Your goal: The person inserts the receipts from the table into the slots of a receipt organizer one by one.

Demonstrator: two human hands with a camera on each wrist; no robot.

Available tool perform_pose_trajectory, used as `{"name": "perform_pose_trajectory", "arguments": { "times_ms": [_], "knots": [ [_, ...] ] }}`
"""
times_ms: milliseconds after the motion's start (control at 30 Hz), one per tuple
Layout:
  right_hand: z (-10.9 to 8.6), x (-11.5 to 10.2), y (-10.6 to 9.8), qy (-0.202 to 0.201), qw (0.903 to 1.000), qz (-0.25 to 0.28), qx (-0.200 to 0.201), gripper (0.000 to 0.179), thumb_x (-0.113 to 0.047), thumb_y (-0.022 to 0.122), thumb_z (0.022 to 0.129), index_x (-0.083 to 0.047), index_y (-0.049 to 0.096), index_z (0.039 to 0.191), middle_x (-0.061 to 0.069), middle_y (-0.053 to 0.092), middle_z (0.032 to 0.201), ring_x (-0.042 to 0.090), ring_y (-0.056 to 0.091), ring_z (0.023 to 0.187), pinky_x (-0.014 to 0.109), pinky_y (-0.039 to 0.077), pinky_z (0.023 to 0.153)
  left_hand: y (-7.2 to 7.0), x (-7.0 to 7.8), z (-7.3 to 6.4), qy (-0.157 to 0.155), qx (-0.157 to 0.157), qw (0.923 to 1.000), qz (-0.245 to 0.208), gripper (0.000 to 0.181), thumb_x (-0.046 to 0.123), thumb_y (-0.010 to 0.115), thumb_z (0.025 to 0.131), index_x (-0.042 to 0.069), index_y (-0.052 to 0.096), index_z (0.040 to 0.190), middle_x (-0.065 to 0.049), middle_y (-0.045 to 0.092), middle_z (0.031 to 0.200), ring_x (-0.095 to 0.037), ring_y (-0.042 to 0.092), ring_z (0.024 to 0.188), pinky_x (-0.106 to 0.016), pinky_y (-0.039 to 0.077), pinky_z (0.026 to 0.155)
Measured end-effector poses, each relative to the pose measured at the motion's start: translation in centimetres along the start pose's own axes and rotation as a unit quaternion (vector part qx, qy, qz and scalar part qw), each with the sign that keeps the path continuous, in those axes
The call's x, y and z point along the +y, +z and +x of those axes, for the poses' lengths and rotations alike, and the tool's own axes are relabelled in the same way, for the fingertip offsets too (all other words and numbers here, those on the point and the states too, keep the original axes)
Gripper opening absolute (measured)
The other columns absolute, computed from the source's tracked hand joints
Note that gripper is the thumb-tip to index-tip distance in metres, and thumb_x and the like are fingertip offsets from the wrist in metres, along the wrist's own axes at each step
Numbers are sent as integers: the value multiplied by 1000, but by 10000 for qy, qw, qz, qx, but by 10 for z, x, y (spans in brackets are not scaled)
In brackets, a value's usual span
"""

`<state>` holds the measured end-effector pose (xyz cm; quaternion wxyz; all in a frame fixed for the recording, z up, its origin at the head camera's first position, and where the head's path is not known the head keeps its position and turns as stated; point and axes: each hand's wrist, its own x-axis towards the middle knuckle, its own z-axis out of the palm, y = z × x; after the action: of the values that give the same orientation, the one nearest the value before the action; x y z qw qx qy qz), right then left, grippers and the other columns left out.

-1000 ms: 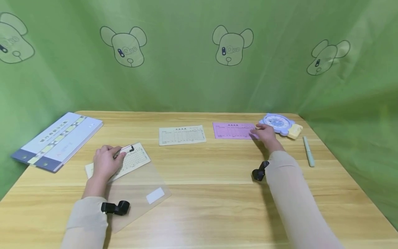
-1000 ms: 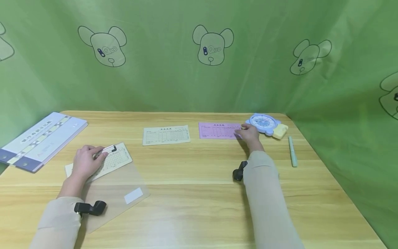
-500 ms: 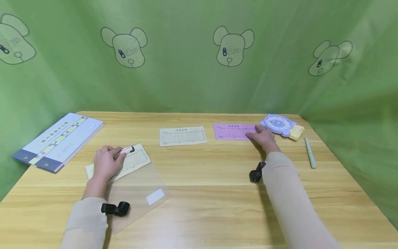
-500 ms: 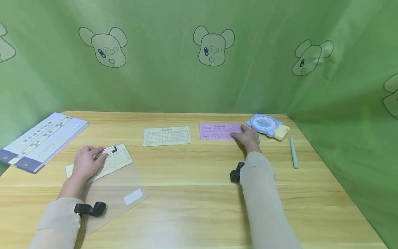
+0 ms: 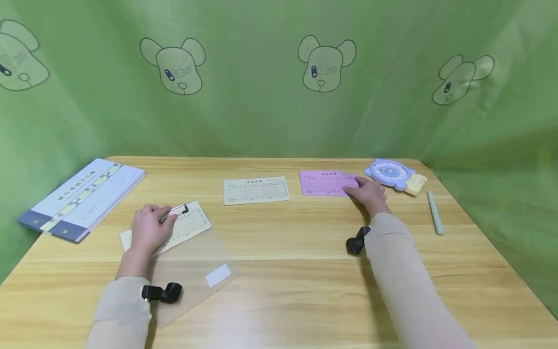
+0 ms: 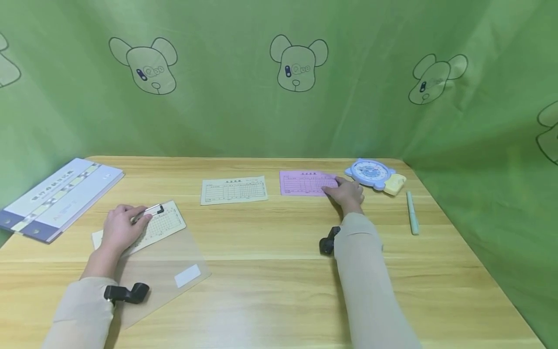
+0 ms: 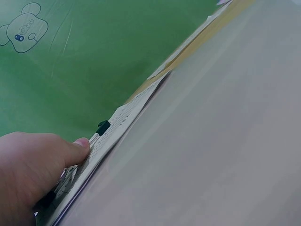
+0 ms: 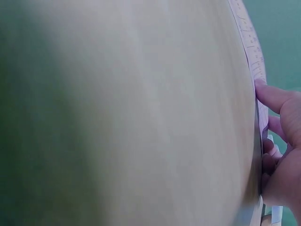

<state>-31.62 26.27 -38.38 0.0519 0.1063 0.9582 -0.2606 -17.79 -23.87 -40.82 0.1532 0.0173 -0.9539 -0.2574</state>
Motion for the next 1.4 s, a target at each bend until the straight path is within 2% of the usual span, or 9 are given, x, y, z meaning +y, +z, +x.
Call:
{"name": "perform_pose_trajectory", "arguments": {
  "times_ms": [200,567,733,900,1100,1300,1400],
  "knots": [
    [-1,-2,1,-43,9996,-99,272,68,-46,54,79,-8,34,132,34,21,124,46,18,109,55,19,85,0,-1,0,20,19,10000,-16,37,21,53,84,-6,54,109,-23,44,98,-37,37,87,-48,27,74],
    [-10,-4,3,-1,9991,65,426,47,-29,52,82,-5,46,121,32,26,119,44,20,108,54,23,84,0,-1,-1,-3,-50,10000,-20,37,22,54,84,-6,54,110,-24,44,98,-37,37,87,-48,27,74],
    [-12,-8,3,-231,9976,229,619,40,-20,49,79,0,48,115,31,31,116,44,25,107,52,25,85,0,-2,-1,-54,-66,10000,4,38,22,53,85,-5,54,110,-23,44,98,-36,37,88,-48,27,75],
    [-14,-6,2,-570,9922,723,846,40,-7,49,77,9,44,113,30,40,110,40,36,102,47,29,88,1,-1,0,28,-27,10000,-11,37,22,54,84,-5,55,109,-23,45,97,-37,37,88,-48,27,74],
    [-14,1,2,-568,9912,953,719,45,-2,52,78,8,40,121,29,37,120,39,33,112,45,27,92,1,-1,-1,84,42,10000,-23,36,21,54,84,-5,56,108,-24,46,97,-37,38,88,-48,27,74],
    [-16,3,0,-486,9897,1208,598,33,1,47,79,7,50,112,25,43,118,35,36,111,41,30,91,2,-1,-1,50,56,10000,-28,36,21,54,84,-5,55,109,-23,45,96,-37,38,87,-48,27,74],
    [-20,4,0,-389,9867,1462,596,33,1,44,79,7,53,110,23,44,118,32,40,106,37,36,84,3,-1,-1,64,77,9999,-35,36,21,54,84,-5,55,108,-23,45,96,-37,38,87,-48,27,74]
  ]
}}
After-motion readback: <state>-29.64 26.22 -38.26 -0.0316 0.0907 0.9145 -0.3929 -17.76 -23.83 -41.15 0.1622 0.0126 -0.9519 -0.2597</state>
